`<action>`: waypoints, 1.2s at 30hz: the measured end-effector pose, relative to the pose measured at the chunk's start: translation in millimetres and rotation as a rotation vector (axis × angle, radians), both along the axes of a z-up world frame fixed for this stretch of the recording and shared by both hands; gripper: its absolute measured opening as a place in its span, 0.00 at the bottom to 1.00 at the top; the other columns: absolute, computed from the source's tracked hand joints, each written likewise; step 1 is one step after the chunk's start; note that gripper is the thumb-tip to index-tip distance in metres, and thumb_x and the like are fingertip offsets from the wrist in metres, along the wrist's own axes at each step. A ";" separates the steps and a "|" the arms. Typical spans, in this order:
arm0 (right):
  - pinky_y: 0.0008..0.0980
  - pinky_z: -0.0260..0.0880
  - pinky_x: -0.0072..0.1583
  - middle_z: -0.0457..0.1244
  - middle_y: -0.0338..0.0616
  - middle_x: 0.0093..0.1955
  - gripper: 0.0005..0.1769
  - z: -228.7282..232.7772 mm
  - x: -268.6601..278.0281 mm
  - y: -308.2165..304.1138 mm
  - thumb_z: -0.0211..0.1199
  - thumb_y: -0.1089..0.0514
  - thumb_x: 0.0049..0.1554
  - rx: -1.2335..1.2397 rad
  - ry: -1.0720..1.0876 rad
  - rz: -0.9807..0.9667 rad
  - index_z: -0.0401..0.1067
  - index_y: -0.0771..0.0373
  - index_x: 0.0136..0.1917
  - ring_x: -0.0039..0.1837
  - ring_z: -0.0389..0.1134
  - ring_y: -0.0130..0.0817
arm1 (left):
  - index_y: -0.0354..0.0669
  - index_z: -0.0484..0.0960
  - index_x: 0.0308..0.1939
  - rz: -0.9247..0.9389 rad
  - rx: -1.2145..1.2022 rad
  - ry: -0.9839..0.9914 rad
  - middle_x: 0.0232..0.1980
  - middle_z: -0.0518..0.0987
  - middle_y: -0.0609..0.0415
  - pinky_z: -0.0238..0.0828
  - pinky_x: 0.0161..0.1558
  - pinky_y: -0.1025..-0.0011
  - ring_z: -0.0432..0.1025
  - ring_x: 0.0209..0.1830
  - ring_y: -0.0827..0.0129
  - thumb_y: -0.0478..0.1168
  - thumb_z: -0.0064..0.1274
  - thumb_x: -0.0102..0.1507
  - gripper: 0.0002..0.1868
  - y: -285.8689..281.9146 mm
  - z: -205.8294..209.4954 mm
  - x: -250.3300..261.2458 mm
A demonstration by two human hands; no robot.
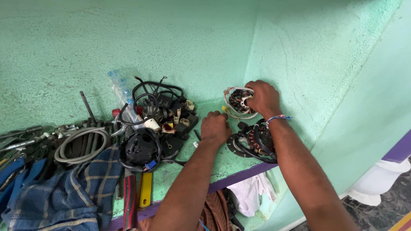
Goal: The person manipulates various mechanical engine components and wiring harnesses on a shelf, connecting and disconnecting several small black electronic modules and checking wire placements by hand.
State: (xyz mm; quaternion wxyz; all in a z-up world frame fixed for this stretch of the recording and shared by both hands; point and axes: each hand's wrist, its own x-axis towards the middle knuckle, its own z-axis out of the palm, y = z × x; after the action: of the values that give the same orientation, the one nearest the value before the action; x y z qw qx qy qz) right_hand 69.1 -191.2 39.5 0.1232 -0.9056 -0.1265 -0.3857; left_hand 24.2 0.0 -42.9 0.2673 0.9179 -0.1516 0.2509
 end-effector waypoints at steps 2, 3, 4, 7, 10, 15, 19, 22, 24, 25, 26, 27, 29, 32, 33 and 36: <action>0.47 0.73 0.54 0.70 0.46 0.50 0.20 0.8 -3.4 3.6 0.69 0.63 0.44 0.046 -0.102 0.066 0.81 0.54 0.52 0.53 0.72 0.51 | 0.44 0.84 0.50 -0.003 -0.036 -0.022 0.53 0.80 0.47 0.66 0.61 0.55 0.71 0.59 0.52 0.39 0.58 0.57 0.17 0.5 0.4 1.9; 0.47 0.73 0.54 0.70 0.46 0.50 0.18 1.6 -5.2 5.3 0.69 0.64 0.46 0.069 -0.154 0.099 0.81 0.55 0.51 0.52 0.72 0.52 | 0.44 0.84 0.51 0.002 -0.092 0.007 0.53 0.81 0.46 0.68 0.60 0.55 0.73 0.58 0.51 0.40 0.57 0.58 0.17 0.1 1.2 2.9; 0.46 0.73 0.54 0.71 0.46 0.50 0.18 2.3 -7.2 7.0 0.70 0.64 0.46 0.088 -0.194 0.132 0.81 0.56 0.51 0.52 0.72 0.51 | 0.44 0.84 0.53 0.009 -0.147 0.036 0.54 0.81 0.45 0.70 0.59 0.55 0.74 0.57 0.49 0.40 0.57 0.58 0.18 0.4 2.0 4.1; 0.43 0.74 0.53 0.71 0.46 0.51 0.17 4.1 -13.5 10.3 0.72 0.64 0.46 0.148 -0.304 0.215 0.80 0.59 0.52 0.51 0.73 0.48 | 0.44 0.81 0.57 0.003 -0.358 0.152 0.51 0.84 0.44 0.73 0.57 0.56 0.78 0.54 0.49 0.44 0.56 0.61 0.21 1.0 5.4 9.3; 0.40 0.75 0.54 0.71 0.48 0.51 0.17 6.2 -17.0 13.7 0.73 0.63 0.49 0.187 -0.378 0.264 0.80 0.62 0.53 0.51 0.74 0.47 | 0.40 0.77 0.60 -0.035 -0.566 0.234 0.51 0.85 0.43 0.72 0.58 0.59 0.79 0.55 0.51 0.51 0.58 0.64 0.26 -0.3 9.5 12.8; 0.39 0.77 0.53 0.71 0.51 0.52 0.19 7.9 -20.0 18.7 0.74 0.63 0.49 0.204 -0.355 0.360 0.79 0.64 0.55 0.51 0.75 0.45 | 0.39 0.82 0.52 -0.086 -0.914 0.217 0.44 0.86 0.48 0.72 0.47 0.65 0.78 0.44 0.63 0.47 0.58 0.64 0.19 -0.7 7.9 17.0; 0.36 0.79 0.49 0.71 0.53 0.55 0.19 6.0 -20.1 20.4 0.73 0.63 0.50 0.187 -0.319 0.412 0.79 0.64 0.56 0.52 0.75 0.44 | 0.35 0.83 0.45 -0.116 -1.160 0.109 0.37 0.84 0.52 0.71 0.39 0.70 0.74 0.34 0.73 0.40 0.55 0.66 0.10 3.1 5.0 25.1; 0.35 0.80 0.50 0.71 0.53 0.56 0.19 5.1 -17.5 19.7 0.72 0.63 0.52 0.186 -0.300 0.432 0.78 0.64 0.58 0.53 0.76 0.43 | 0.35 0.83 0.43 -0.042 -1.187 0.041 0.35 0.84 0.53 0.71 0.38 0.72 0.74 0.33 0.75 0.40 0.54 0.66 0.10 7.4 8.3 22.7; 0.34 0.79 0.50 0.71 0.53 0.55 0.19 4.8 -17.3 20.7 0.72 0.62 0.53 0.221 -0.236 0.418 0.77 0.65 0.59 0.52 0.76 0.42 | 0.35 0.84 0.44 -0.006 -1.185 -0.012 0.34 0.84 0.53 0.71 0.37 0.72 0.74 0.32 0.75 0.41 0.55 0.66 0.11 9.9 12.3 19.9; 0.35 0.79 0.51 0.71 0.53 0.54 0.20 5.6 -17.6 20.9 0.72 0.62 0.53 0.199 -0.215 0.451 0.77 0.65 0.59 0.52 0.76 0.42 | 0.35 0.85 0.46 -0.002 -1.191 -0.040 0.34 0.84 0.53 0.70 0.37 0.72 0.74 0.32 0.76 0.41 0.55 0.66 0.12 11.0 14.7 19.7; 0.36 0.78 0.52 0.72 0.53 0.54 0.20 5.3 -18.9 20.3 0.72 0.62 0.53 0.178 -0.193 0.482 0.77 0.65 0.59 0.52 0.76 0.42 | 0.36 0.85 0.47 0.003 -1.197 -0.065 0.33 0.84 0.53 0.70 0.37 0.72 0.74 0.32 0.76 0.42 0.55 0.66 0.12 11.5 15.4 19.3; 0.36 0.78 0.53 0.72 0.53 0.54 0.21 4.9 -20.4 20.2 0.73 0.62 0.52 0.156 -0.170 0.513 0.77 0.66 0.59 0.52 0.76 0.42 | 0.37 0.85 0.49 0.008 -1.189 -0.056 0.33 0.83 0.52 0.70 0.36 0.72 0.73 0.31 0.75 0.42 0.56 0.67 0.13 12.1 15.1 19.0; 0.35 0.78 0.53 0.72 0.51 0.53 0.21 3.6 -23.6 21.8 0.72 0.62 0.52 0.171 -0.050 0.560 0.77 0.64 0.59 0.51 0.76 0.40 | 0.39 0.86 0.53 0.019 -1.176 -0.040 0.32 0.82 0.50 0.69 0.35 0.71 0.71 0.30 0.75 0.43 0.57 0.67 0.15 13.3 13.5 20.1; 0.34 0.78 0.52 0.73 0.50 0.52 0.20 3.1 -25.3 25.2 0.71 0.62 0.52 0.153 0.058 0.589 0.78 0.63 0.59 0.49 0.76 0.38 | 0.38 0.88 0.52 -0.056 -1.344 -0.057 0.36 0.86 0.55 0.70 0.35 0.72 0.74 0.32 0.78 0.41 0.62 0.61 0.17 14.2 10.6 27.0; 0.34 0.78 0.52 0.73 0.49 0.52 0.20 2.6 -25.3 25.5 0.71 0.61 0.53 0.141 0.081 0.591 0.78 0.62 0.59 0.48 0.76 0.37 | 0.37 0.88 0.51 -0.064 -1.362 -0.052 0.36 0.86 0.54 0.70 0.35 0.72 0.74 0.31 0.77 0.41 0.62 0.61 0.16 15.5 9.4 28.5; 0.32 0.78 0.52 0.73 0.49 0.52 0.20 0.2 -24.2 25.5 0.71 0.61 0.52 0.142 0.100 0.652 0.78 0.62 0.59 0.50 0.76 0.35 | 0.36 0.88 0.49 -0.020 -1.321 -0.036 0.37 0.87 0.51 0.71 0.36 0.71 0.75 0.32 0.75 0.41 0.63 0.61 0.16 17.7 10.5 25.8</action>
State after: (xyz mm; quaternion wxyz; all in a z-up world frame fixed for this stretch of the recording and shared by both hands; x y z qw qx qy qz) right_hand 44.9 -165.8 39.6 0.3090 -0.8243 -0.3762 -0.2890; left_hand 50.0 17.7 -32.4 0.7739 0.5553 0.0212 0.3038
